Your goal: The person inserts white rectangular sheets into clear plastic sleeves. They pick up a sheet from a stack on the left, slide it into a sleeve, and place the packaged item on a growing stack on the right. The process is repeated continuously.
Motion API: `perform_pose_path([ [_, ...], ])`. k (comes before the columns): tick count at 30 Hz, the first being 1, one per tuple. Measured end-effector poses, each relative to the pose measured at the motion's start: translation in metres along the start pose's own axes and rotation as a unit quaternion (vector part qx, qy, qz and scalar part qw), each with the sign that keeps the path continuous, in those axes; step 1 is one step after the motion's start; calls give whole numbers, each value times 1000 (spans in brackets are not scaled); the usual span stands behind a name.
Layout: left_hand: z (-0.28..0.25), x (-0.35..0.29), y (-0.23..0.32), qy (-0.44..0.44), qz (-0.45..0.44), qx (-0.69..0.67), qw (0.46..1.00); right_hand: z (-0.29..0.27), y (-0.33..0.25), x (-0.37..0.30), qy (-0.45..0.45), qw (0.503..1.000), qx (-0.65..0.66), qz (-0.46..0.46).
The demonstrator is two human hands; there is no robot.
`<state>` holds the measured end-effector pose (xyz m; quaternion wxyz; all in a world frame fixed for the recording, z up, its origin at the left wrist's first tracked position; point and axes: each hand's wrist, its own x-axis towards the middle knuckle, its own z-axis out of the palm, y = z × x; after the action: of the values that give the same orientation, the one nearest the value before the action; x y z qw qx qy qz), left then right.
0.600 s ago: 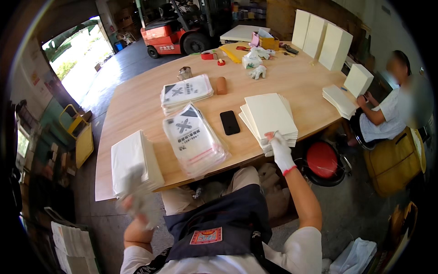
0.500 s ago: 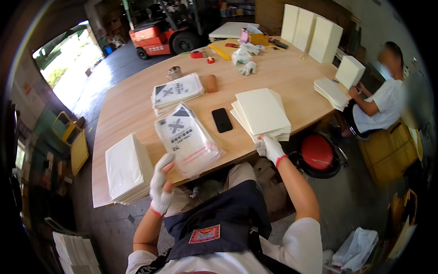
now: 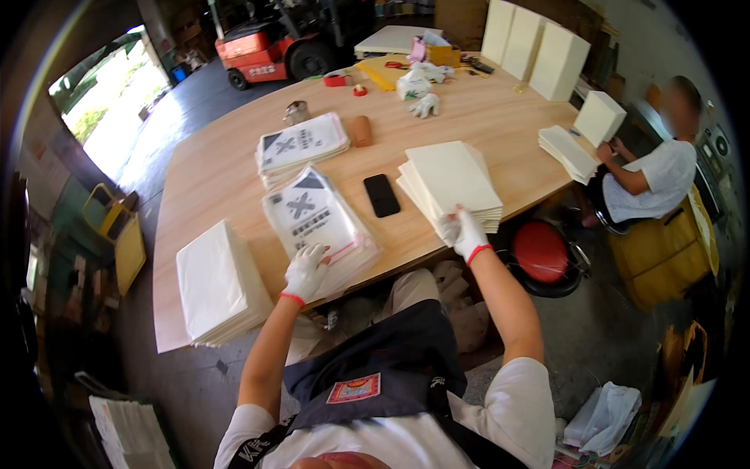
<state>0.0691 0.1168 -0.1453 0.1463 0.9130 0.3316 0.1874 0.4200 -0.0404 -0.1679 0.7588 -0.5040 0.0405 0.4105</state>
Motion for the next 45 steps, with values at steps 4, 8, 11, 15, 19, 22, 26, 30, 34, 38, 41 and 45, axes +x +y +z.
perform_pose_path([
  [4,11,10,-12,-109,-83,165,977,-3,-29,11,95,985,47,-134],
  [8,13,27,-4,-206,-131,234,941,-30,-56,35,5,997,36,-66],
  [11,25,34,-18,-199,-137,266,933,-17,-54,21,-21,992,54,-109],
  [15,40,35,-39,-125,-154,227,954,-8,-33,-34,-88,993,-39,-72],
  [19,15,30,-25,-85,-178,164,967,6,-11,-100,-255,961,-69,75],
  [22,26,29,-46,-62,-167,154,972,-1,19,-105,-312,934,-97,142],
  [26,31,22,-46,-12,-130,130,983,-5,61,-105,-251,953,-77,152],
  [30,34,14,-57,-8,-111,117,987,-19,76,-109,-287,943,-53,162],
  [34,33,19,-58,-1,-109,120,987,-23,87,-110,-281,945,-34,165],
  [38,25,5,-49,-13,-139,129,982,-9,93,-137,-206,966,-9,157],
  [41,23,9,-58,2,-152,109,982,-15,103,-128,-223,958,52,173],
  [45,13,6,-48,50,-165,105,980,-17,105,-132,-208,951,91,211],
])
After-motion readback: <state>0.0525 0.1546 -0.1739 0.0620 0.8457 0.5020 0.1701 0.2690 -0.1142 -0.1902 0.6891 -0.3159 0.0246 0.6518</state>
